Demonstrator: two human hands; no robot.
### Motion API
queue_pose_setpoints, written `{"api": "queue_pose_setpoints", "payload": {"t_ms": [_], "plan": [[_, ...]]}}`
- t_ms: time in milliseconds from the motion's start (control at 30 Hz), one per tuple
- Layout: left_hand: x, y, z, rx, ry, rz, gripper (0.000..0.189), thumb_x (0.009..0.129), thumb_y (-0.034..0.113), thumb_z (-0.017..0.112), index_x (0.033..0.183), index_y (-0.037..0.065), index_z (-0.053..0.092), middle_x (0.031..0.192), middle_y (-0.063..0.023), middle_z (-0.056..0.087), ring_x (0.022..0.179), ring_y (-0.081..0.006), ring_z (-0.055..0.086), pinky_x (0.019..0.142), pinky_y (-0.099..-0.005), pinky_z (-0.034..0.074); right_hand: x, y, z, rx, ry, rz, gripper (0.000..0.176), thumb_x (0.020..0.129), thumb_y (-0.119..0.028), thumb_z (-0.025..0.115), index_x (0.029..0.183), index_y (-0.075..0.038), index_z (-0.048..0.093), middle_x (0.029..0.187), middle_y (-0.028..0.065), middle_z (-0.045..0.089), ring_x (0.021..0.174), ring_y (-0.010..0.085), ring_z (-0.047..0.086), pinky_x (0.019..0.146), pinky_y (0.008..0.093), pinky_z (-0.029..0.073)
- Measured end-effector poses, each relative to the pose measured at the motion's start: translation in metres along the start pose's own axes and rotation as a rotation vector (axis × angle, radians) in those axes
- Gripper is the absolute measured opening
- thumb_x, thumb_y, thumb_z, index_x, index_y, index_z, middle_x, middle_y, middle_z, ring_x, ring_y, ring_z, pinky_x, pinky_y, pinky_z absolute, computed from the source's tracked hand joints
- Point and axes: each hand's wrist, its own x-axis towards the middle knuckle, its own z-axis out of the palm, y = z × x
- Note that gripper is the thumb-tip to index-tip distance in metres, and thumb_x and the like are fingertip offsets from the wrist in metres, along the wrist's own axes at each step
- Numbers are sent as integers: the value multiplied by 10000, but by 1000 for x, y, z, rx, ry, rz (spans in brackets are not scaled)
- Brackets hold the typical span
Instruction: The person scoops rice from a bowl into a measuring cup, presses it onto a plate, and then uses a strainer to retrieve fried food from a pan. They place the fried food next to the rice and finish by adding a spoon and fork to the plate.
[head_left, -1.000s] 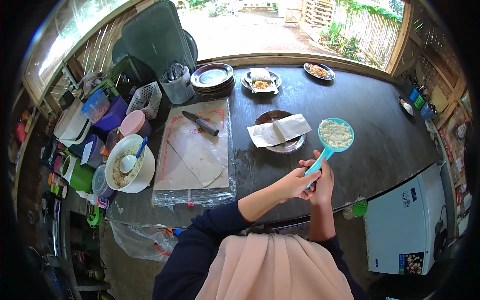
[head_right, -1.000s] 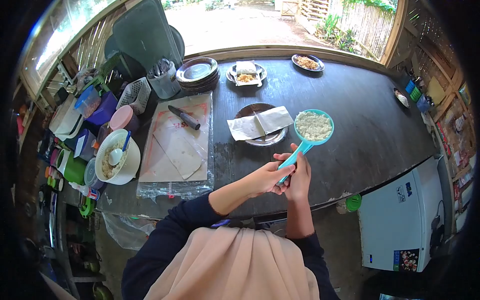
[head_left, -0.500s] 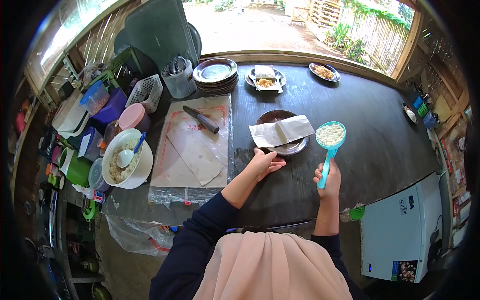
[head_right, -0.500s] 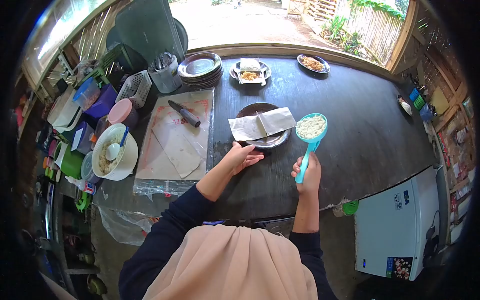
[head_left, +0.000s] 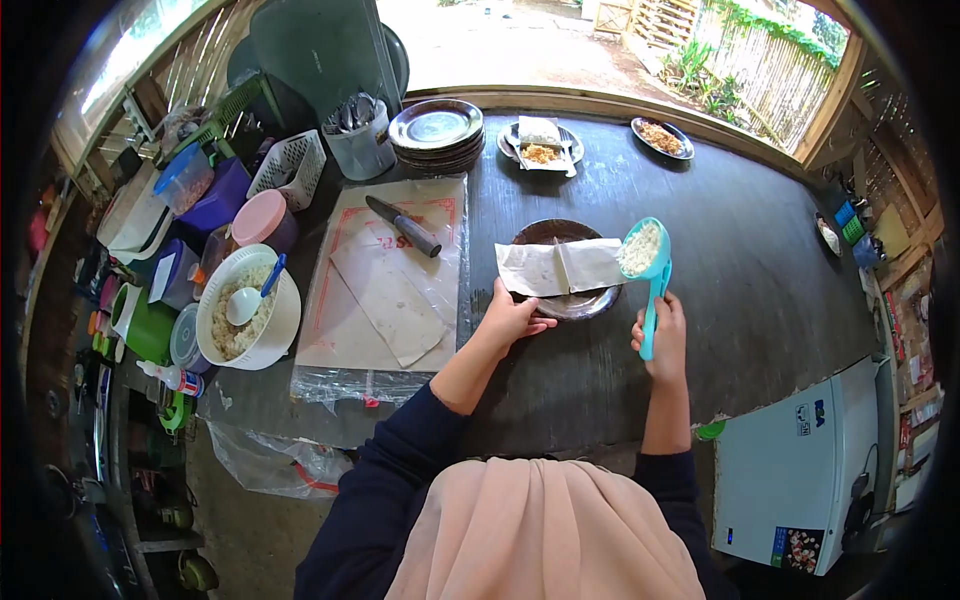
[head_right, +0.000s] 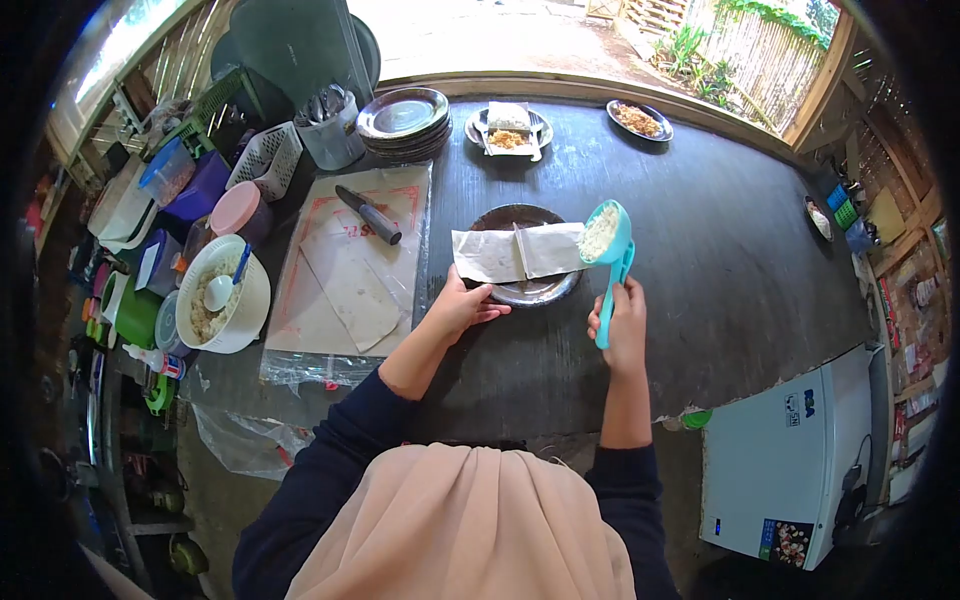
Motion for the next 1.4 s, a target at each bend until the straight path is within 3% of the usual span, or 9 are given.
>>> {"api": "queue_pose_setpoints", "payload": {"t_ms": [67,133,167,267,367,833,1100,1333,1400], "plan": [[-1,1,0,-3,-1,-4,446,859,22,403,1188,126,121,1080,-192,467,758,-256,634,582,-277,538,8,-6,3,-96,-11,-29,357,883,-193,417,1196,-49,324,633,54,471,414,118,439,359,259,357],[0,0,0,-6,-2,-9,453,857,17,401,1193,124,117,1087,-195,462,759,-259,634,584,-279,539,12,-9,8,-764,-5,-241,388,870,-168,436,1223,-39,337,655,92,521,450,195,525,400,302,417],[2,-2,-1,-20,-3,20,461,850,5,392,1195,120,108,1074,-203,468,730,-266,636,564,-280,540,33,12,-6,-1031,-30,-810,385,862,-118,436,1228,-30,356,712,158,539,549,286,577,500,404,460],[1,-1,0,-47,-3,42,488,841,-9,387,1208,118,91,1064,-212,473,704,-275,637,548,-285,542,14,0,14,-1470,-139,-687,420,840,-111,462,1241,-38,361,777,201,552,671,384,583,603,464,460],[0,1,0,-46,-20,25,516,843,-5,396,1228,124,78,1081,-212,456,742,-283,632,581,-293,547,12,-4,22,-1656,-143,-642,475,825,-157,489,1268,-69,343,780,179,560,634,358,594,562,445,485],[-2,3,0,-20,-28,9,545,846,6,407,1241,129,53,1101,-214,439,757,-283,632,593,-291,553,15,7,33,-1645,-122,-673,483,823,-169,490,1276,-67,357,749,169,569,627,350,599,553,424,492],[3,-3,-3,10,5,-22,257,873,83,471,1055,-71,376,902,-171,566,753,-238,636,581,-245,545,14,19,38,-1590,-133,-709,500,820,-182,502,1286,-80,353,724,154,568,607,346,599,536,420,493],[-1,-4,-6,13,18,18,281,877,148,486,1052,-56,402,826,-155,592,682,-198,635,530,-230,523,13,17,40,-1627,-123,-687,496,820,-181,506,1284,-91,355,746,157,576,631,349,603,550,428,493],[-8,3,-9,241,-162,-120,311,883,237,485,1022,-38,443,713,-127,607,597,-152,619,500,-209,493,13,14,40,-1627,-116,-677,488,820,-180,505,1277,-92,362,752,159,578,645,352,602,560,431,493]]}}
